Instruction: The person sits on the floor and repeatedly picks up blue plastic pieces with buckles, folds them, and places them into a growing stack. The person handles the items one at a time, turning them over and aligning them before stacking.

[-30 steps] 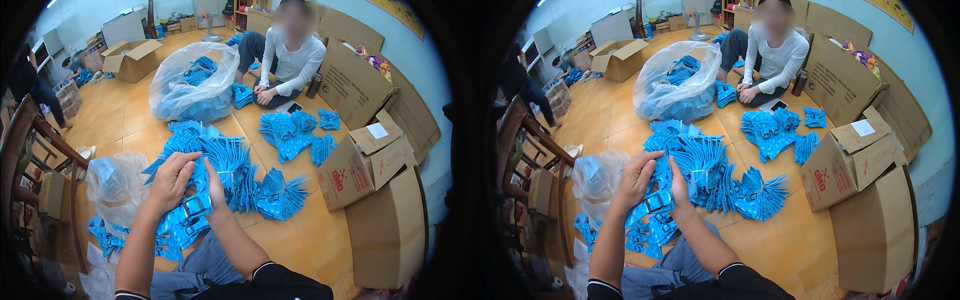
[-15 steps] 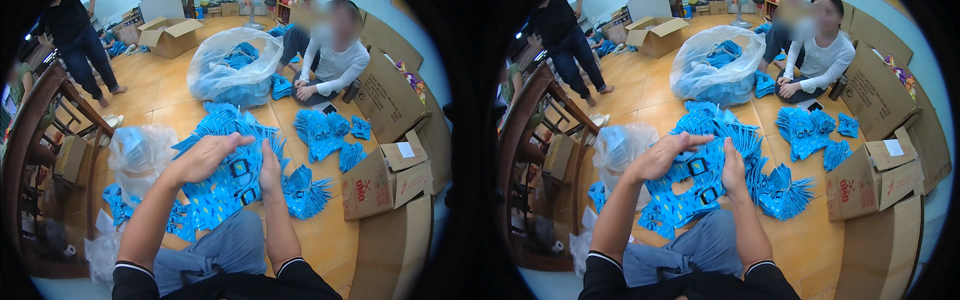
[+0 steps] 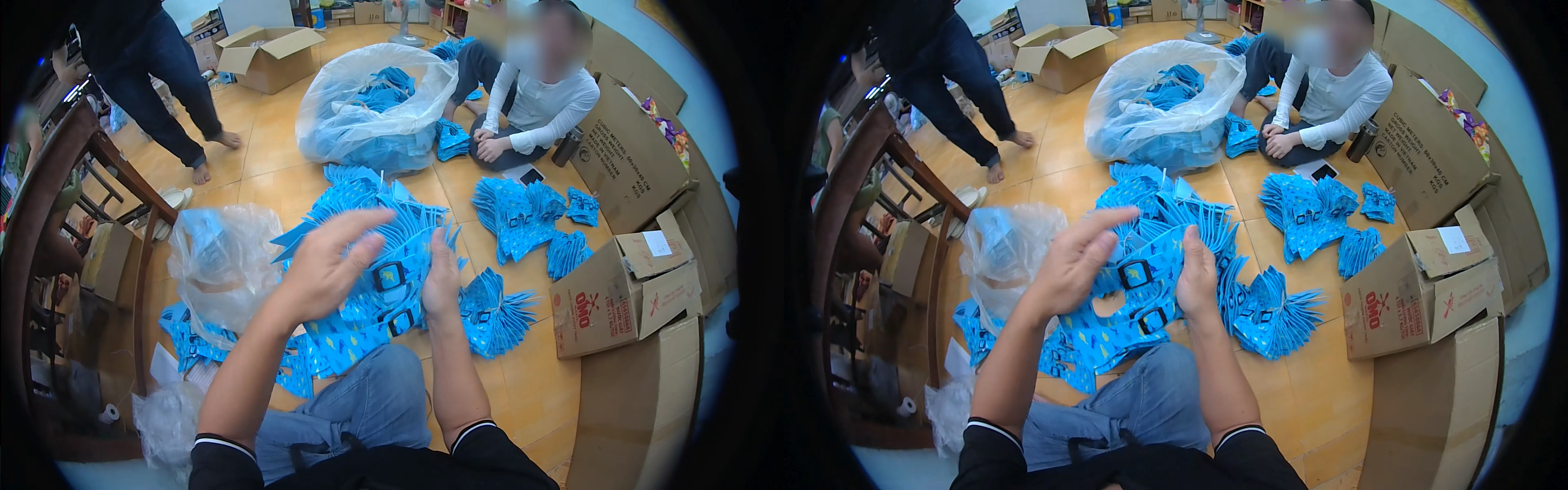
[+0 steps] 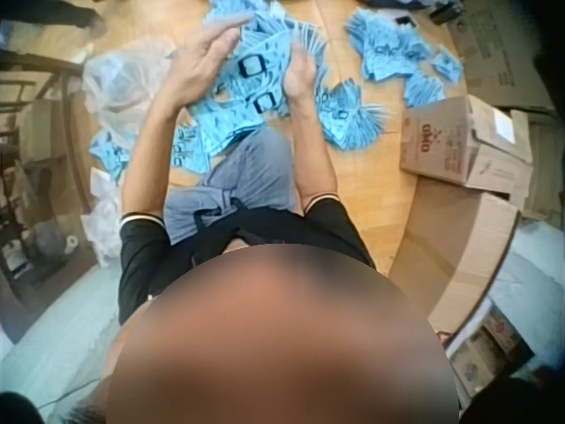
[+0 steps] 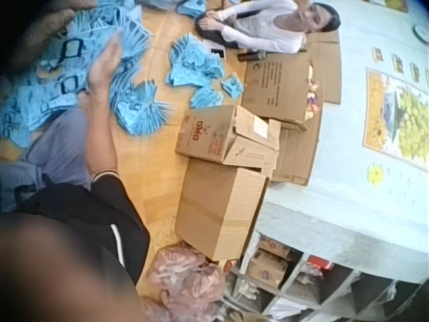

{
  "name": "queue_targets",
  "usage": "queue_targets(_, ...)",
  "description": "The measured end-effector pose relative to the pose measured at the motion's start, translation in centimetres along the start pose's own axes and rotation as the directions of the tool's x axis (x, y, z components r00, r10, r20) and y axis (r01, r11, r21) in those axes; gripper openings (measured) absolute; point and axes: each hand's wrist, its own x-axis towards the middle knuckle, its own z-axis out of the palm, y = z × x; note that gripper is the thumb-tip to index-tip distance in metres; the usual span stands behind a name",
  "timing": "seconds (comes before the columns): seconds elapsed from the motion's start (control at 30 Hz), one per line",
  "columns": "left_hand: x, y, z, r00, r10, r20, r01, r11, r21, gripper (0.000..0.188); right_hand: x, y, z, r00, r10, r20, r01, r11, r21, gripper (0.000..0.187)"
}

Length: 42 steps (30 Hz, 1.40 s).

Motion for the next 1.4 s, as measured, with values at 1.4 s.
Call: queue_targets(1.4, -2.1, -0.8, -2.1, 0.992, -0.097, 0.078, 0.125, 0.76, -0.637, 0.056, -4.8, -2.5, -1.3, 0.999, -0.043, 0.026, 0.034, 0.966, 0.257, 0.034)
